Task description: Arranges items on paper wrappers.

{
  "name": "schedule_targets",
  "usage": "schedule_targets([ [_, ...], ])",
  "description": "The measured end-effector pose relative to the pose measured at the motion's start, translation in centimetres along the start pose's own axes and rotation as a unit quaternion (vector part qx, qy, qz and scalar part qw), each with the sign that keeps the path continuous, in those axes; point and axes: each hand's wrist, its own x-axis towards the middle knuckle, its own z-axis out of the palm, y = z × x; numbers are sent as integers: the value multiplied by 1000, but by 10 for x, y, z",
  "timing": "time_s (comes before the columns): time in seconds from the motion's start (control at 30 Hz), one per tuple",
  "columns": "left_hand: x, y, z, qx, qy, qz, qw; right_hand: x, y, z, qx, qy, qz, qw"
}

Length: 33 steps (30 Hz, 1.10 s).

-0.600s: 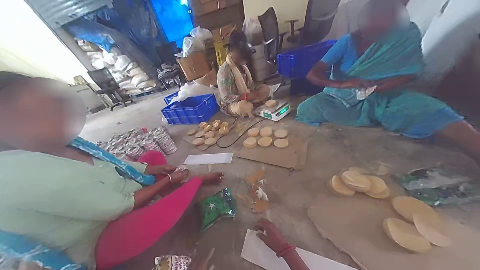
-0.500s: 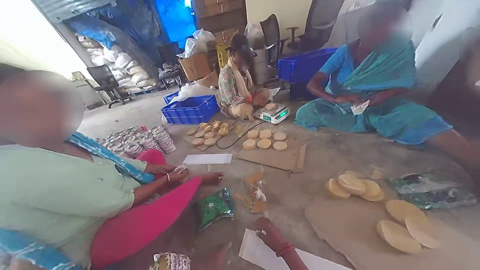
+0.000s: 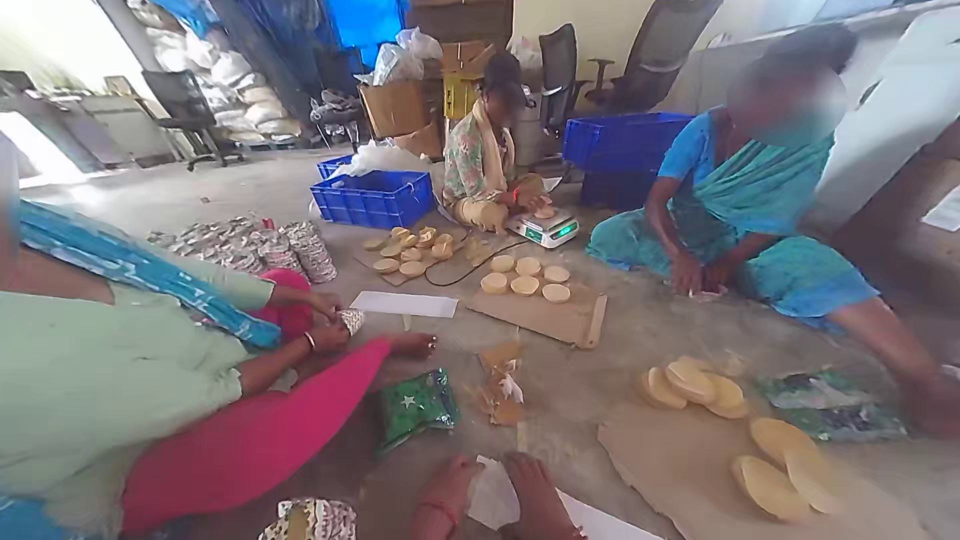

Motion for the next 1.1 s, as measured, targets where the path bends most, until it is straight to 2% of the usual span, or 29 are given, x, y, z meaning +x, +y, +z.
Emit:
schedule_targets([
  [0.37,0,2,-1,9,2,-3,1000,4,1,2,-8,-35,-46,998],
  [1.1,2,2,2,15,5,-19,1000,4,9,2,13,-17,-91,996],
])
